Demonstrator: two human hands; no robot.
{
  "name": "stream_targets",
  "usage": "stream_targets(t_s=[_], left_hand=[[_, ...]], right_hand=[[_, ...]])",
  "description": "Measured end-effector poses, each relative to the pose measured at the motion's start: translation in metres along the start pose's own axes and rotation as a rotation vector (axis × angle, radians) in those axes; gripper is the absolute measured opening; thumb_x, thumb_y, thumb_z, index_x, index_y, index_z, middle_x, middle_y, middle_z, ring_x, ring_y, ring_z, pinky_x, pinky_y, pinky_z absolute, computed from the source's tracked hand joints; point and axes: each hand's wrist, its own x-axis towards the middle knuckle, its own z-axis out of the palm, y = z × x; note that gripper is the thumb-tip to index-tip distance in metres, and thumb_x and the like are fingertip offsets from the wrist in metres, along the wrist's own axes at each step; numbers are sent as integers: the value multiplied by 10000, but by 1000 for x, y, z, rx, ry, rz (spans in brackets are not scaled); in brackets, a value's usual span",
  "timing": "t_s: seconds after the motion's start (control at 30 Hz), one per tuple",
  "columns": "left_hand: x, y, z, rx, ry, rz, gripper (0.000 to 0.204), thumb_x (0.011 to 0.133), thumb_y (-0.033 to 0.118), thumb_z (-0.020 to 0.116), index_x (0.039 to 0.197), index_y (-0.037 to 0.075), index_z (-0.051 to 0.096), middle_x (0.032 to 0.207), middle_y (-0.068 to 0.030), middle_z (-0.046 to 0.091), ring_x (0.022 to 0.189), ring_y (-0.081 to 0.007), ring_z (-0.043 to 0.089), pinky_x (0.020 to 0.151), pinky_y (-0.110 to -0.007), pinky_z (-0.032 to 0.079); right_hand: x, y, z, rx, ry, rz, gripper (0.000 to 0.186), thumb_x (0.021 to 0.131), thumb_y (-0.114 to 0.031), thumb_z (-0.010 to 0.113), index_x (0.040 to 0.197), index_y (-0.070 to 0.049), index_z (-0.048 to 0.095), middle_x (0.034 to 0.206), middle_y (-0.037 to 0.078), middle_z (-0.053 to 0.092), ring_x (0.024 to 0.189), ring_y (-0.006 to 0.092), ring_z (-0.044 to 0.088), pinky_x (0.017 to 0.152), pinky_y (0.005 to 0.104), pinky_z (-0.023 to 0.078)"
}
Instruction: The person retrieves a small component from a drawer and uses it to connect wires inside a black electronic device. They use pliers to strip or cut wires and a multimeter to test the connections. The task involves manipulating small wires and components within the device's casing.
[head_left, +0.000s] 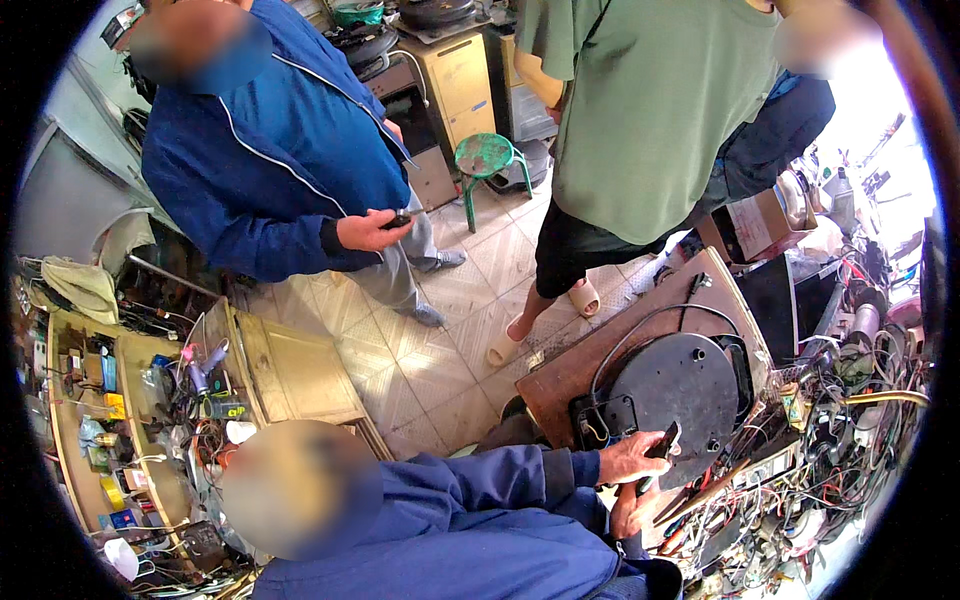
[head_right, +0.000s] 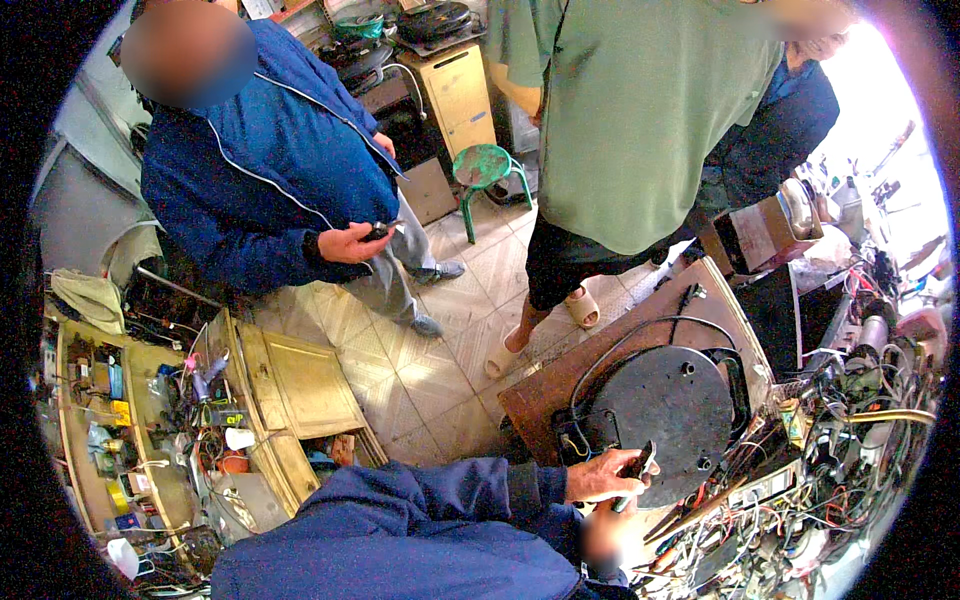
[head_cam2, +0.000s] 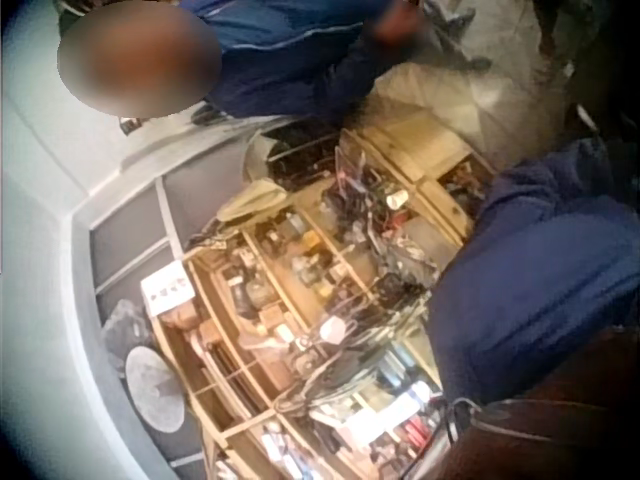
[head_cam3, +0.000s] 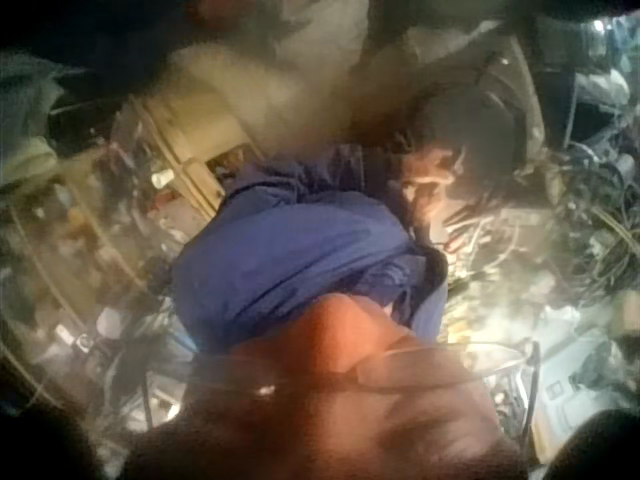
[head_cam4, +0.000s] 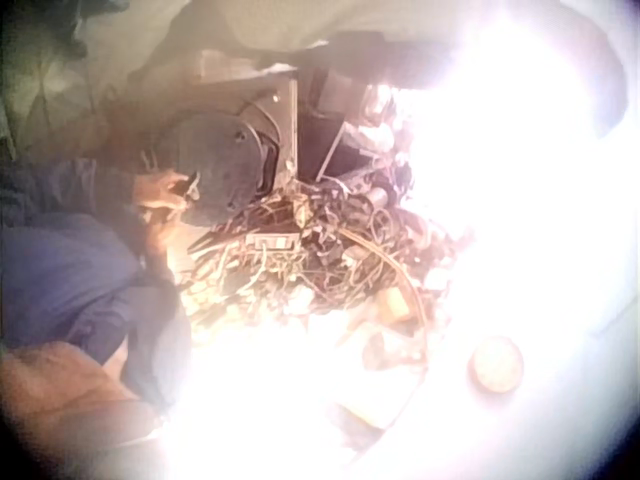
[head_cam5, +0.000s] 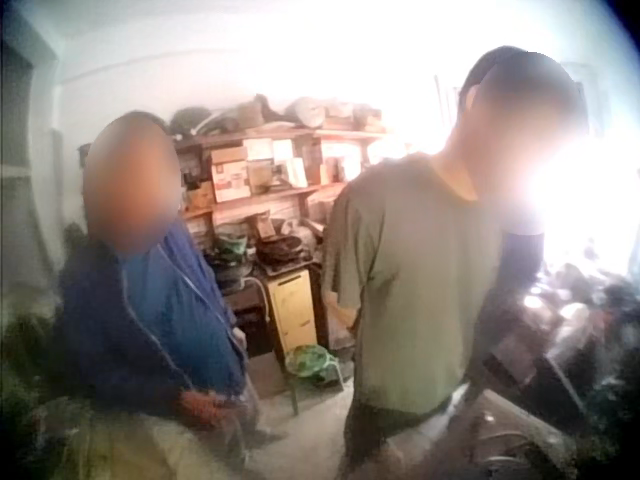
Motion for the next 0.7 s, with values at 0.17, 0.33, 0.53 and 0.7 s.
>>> stream_targets(t_s=[0.17, 0.33, 0.53, 0.7], left_hand=[[2, -6, 3, -1, 56, 74, 370, 928, 163, 663, 1229, -35, 580, 1007, -41, 625, 961, -100, 559, 871, -297, 479], [-3, 10, 8, 132, 67, 69, 277, 938, 180, 642, 1133, 4, 553, 842, -65, 588, 739, -147, 571, 692, -351, 490], [-9, 24, 15, 300, 126, 136, 290, 937, 242, 632, 1094, 16, 540, 867, -109, 578, 807, -197, 560, 754, -375, 472], [-12, 40, 8, 314, 100, 142, 328, 861, 207, 623, 1100, -2, 541, 873, -137, 584, 809, -239, 570, 771, -401, 482]], right_hand=[[3, -15, -2, -60, 61, 19, 323, 963, -263, 646, 1173, -18, 639, 727, 43, 572, 590, 162, 532, 520, 327, 419], [-13, 35, 5, 83, 98, 131, 564, 929, -305, 743, 1347, 9, 532, 1151, 165, 578, 1005, 269, 570, 852, 398, 460], [3, -71, -26, 279, -93, 44, 681, 904, -359, 771, 1413, 2, 498, 1330, 217, 537, 1223, 354, 534, 1030, 456, 426], [-2, -37, -24, 277, -140, 203, 642, 911, -350, 753, 1395, 0, 519, 1331, 202, 544, 1212, 328, 539, 1009, 449, 430]])
